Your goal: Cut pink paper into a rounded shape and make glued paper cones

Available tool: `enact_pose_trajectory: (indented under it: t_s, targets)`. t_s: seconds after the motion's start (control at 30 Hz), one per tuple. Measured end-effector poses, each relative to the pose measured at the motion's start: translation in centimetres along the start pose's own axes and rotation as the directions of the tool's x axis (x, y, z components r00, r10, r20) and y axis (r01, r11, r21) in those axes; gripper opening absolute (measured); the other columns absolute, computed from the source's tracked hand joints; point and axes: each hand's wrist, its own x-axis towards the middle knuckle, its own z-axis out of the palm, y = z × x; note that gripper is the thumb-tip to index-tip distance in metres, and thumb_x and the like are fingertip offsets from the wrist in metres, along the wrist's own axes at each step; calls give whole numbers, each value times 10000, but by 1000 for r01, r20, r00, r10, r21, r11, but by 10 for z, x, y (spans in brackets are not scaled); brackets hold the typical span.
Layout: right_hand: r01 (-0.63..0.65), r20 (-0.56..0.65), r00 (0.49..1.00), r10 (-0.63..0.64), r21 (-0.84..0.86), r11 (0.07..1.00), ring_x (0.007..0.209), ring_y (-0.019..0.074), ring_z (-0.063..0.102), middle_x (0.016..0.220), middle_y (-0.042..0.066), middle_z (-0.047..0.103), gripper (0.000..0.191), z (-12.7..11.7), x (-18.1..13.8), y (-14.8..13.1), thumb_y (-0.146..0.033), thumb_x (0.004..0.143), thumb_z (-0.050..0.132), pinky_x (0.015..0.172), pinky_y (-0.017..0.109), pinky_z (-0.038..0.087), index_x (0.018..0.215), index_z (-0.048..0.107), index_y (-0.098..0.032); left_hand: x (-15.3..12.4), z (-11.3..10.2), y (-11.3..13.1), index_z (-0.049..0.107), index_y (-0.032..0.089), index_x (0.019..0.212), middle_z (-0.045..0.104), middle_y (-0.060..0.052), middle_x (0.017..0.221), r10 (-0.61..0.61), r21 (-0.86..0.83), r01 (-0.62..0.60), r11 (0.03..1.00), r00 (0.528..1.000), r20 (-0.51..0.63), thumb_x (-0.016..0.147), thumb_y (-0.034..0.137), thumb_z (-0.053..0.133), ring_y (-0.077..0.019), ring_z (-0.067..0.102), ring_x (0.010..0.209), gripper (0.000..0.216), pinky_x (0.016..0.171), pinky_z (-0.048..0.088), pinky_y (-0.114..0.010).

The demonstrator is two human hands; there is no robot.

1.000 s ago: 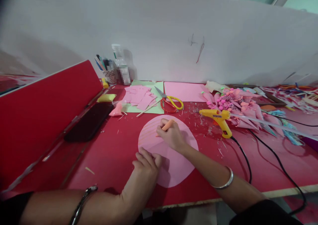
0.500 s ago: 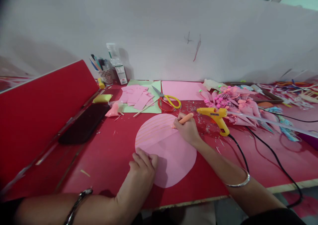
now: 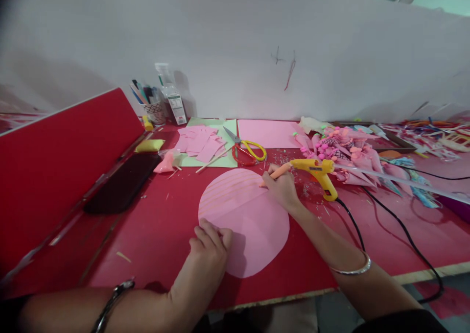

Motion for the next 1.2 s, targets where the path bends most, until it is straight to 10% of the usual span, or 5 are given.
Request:
enact_pose_trajectory:
  t_s: [0.27, 0.63, 0.83, 1.2]
  targets:
    - [34, -44, 998, -42, -176, 984, 410, 121, 467, 406, -58, 402, 210, -9, 5, 0, -200, 694, 457, 430, 225, 316, 519, 342, -218, -2, 1, 0, 553, 49, 834, 625, -300, 945, -46, -176, 43, 983, 999, -14, 730, 38, 517, -334, 648, 780, 111, 535, 518, -364]
    - [117, -92, 979, -183, -483, 868, 447, 124, 375, 439, -41, 374, 247, -14, 7, 2, -201, 703, 470, 471, 257, 245, 510, 318, -214, 0, -8, -8, 562, 91, 909, 642, -153, 844, 98, 72, -97, 993, 995, -15, 739, 115, 473, -237, 619, 756, 193, 553, 499, -303]
    - [253, -23, 966, -256, -101, 962, 502, 106, 429, 538, -33, 444, 234, -1, -10, -29, -275, 776, 485, 497, 234, 327, 569, 406, -201, 1, -8, 0, 563, 70, 861, 660, -211, 870, 15, 3, -15, 1000, 999, -43, 742, 77, 457, -280, 652, 733, 159, 501, 503, -313]
    - [-19, 429, 885, -181, 421, 907, 493, 75, 443, 541, -65, 455, 209, 70, -46, -80, -205, 755, 524, 474, 196, 354, 577, 417, -192, 0, -10, 5, 577, 13, 932, 653, -273, 866, -27, -81, 21, 996, 996, -84, 772, 49, 426, -350, 647, 767, 223, 498, 528, -388]
